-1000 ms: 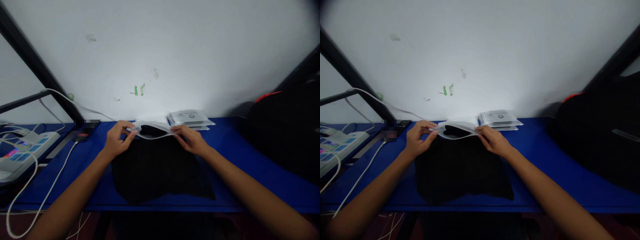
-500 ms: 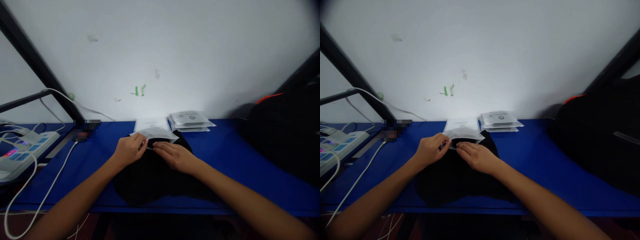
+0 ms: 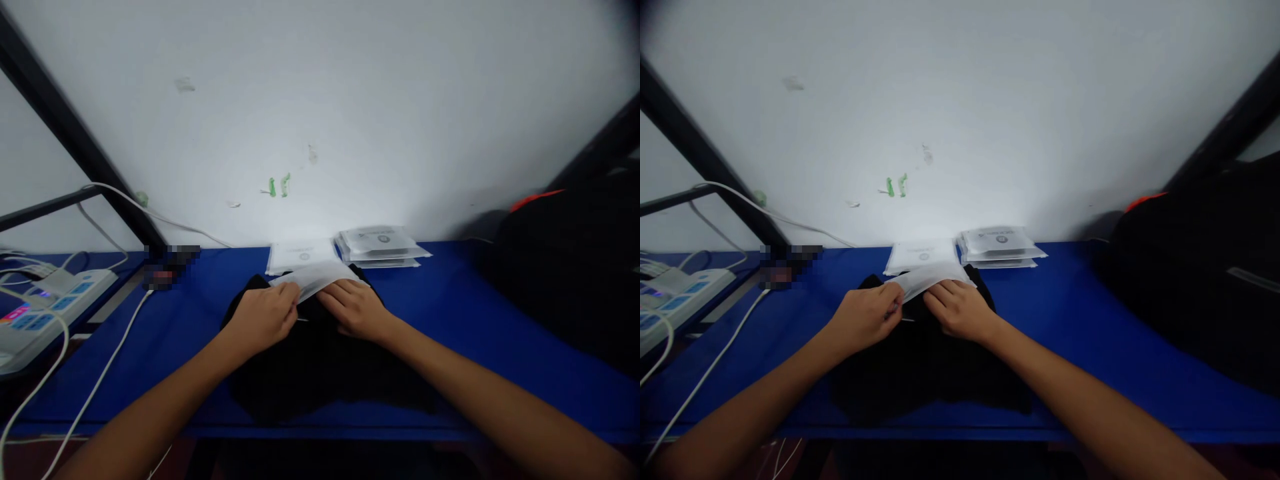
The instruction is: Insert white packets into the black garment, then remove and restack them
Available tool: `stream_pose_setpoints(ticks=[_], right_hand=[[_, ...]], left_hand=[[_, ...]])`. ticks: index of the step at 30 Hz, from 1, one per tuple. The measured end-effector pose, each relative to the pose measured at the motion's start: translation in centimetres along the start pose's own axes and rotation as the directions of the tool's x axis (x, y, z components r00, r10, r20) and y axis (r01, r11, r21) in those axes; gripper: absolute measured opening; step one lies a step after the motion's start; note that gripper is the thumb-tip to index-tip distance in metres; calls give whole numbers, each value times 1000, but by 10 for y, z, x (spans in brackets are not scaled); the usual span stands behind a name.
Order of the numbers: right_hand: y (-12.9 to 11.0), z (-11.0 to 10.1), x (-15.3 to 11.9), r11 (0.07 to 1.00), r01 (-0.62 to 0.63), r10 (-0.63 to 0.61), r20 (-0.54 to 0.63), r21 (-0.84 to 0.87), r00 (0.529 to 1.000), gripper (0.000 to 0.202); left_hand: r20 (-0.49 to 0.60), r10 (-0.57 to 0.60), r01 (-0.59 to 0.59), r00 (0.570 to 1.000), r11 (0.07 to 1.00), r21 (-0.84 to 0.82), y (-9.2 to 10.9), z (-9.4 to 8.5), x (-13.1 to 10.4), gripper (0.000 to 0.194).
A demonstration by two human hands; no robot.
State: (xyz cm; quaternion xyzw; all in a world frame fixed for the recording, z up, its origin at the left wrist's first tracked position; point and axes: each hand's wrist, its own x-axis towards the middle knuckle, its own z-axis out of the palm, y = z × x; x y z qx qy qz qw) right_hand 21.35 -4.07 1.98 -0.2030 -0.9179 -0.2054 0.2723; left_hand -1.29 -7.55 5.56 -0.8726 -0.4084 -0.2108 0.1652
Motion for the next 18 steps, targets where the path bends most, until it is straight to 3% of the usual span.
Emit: stream_pose_setpoints(ticks=[3,6,9,14,18], right_hand=[[-3,-13,-4,979,197,-184,-189,50,964,45],[-6,-20,-6,958,276,-250,-258,72,933,49],[-7,-23,-3,946,305,-268,-265,107,926,50],[-6,-21,-2,939,301,-260,-233,165,937,43],[-5,-18,-3,940,254,-226,-138,230,964,35]], left_hand=[[86,-26,22,996,999,44,-12,-4,1,8],[-5,-55,55,998,994,90,-30,-3,4,7],[-42,-79,83,996,989,119,-53,7,12,7],[208,-125,101,970,987,124,-84,39,39,5],[299,-120,101,947,992,76,-98,60,62,6]])
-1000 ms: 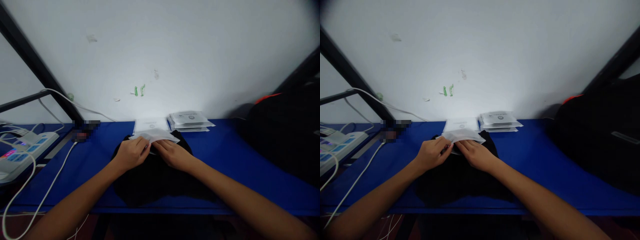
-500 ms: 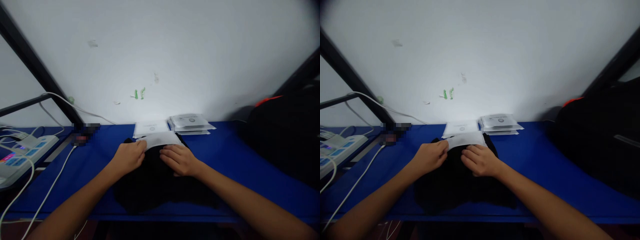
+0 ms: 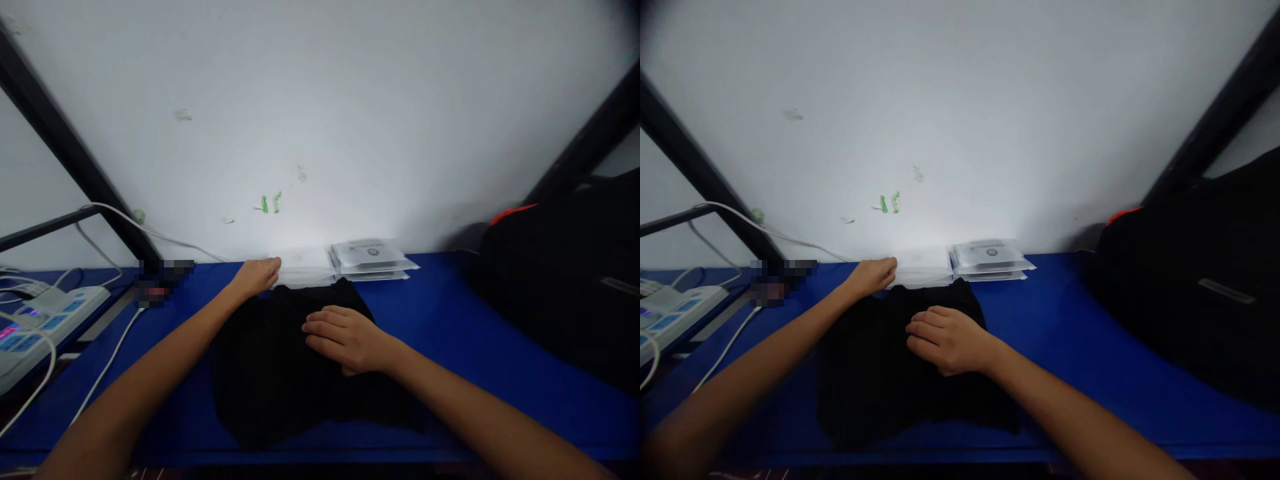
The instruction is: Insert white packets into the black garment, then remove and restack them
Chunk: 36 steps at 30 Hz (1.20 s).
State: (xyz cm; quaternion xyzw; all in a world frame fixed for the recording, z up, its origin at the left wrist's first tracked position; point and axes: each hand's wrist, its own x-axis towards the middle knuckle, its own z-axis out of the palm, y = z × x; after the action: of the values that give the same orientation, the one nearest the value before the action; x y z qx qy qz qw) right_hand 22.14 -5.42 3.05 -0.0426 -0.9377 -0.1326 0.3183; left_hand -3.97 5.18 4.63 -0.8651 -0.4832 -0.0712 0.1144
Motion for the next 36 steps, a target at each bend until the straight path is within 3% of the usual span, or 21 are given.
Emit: stream_pose_setpoints(ticks=[2,6,9,10,12,13,14,15,18,21,24,27,29,32,36], right_hand=[[2,1,-1,999,-43,42,40,27,998,33],[8,0,-5,982,-174,167,98,74,981,44],[10,1,-10,959,-269,257,122,90,959,56],[9,2,-11,952,-290,278,115,101,954,58],[8,5,-13,935,-324,314,92,144,945,61],[6,7,-13,924,-341,332,76,174,940,63],[5,8,-13,913,-354,349,60,204,935,66],[5,8,-13,903,-363,363,45,228,931,70],[8,-1,-12,872,-408,418,22,271,908,76],[19,-19,-12,817,-472,462,113,330,879,62],[31,-32,-13,756,-535,474,248,376,845,48],[37,-34,-13,716,-582,466,357,386,810,46],[38,-34,-13,697,-595,438,420,400,795,47],[42,-40,-13,664,-625,418,488,411,766,47],[56,-56,-27,613,-698,450,562,370,694,45]], left_hand=[[59,10,-7,998,999,-41,-2,3,11,7],[140,-8,26,990,992,-127,2,-1,22,35],[84,-32,57,996,947,-316,18,-12,12,47],[47,-15,35,999,893,-449,27,-16,5,49],[-10,121,-88,993,662,-745,49,-26,-14,67],[-18,199,-132,980,577,-806,60,-30,-25,82],[3,253,-143,968,555,-819,71,-35,-35,94],[36,279,-137,960,574,-808,79,-39,-45,100],[28,204,-108,979,622,-776,87,-47,-65,86],[-5,166,-113,986,653,-749,67,-49,-75,78],[110,251,-111,962,724,-681,44,-49,-80,83],[249,294,-95,923,801,-592,40,-51,-82,86],[261,264,-88,928,839,-537,44,-54,-83,83],[223,229,-79,947,843,-532,45,-65,-84,72],[260,143,40,955,806,-590,19,-80,-88,65]])
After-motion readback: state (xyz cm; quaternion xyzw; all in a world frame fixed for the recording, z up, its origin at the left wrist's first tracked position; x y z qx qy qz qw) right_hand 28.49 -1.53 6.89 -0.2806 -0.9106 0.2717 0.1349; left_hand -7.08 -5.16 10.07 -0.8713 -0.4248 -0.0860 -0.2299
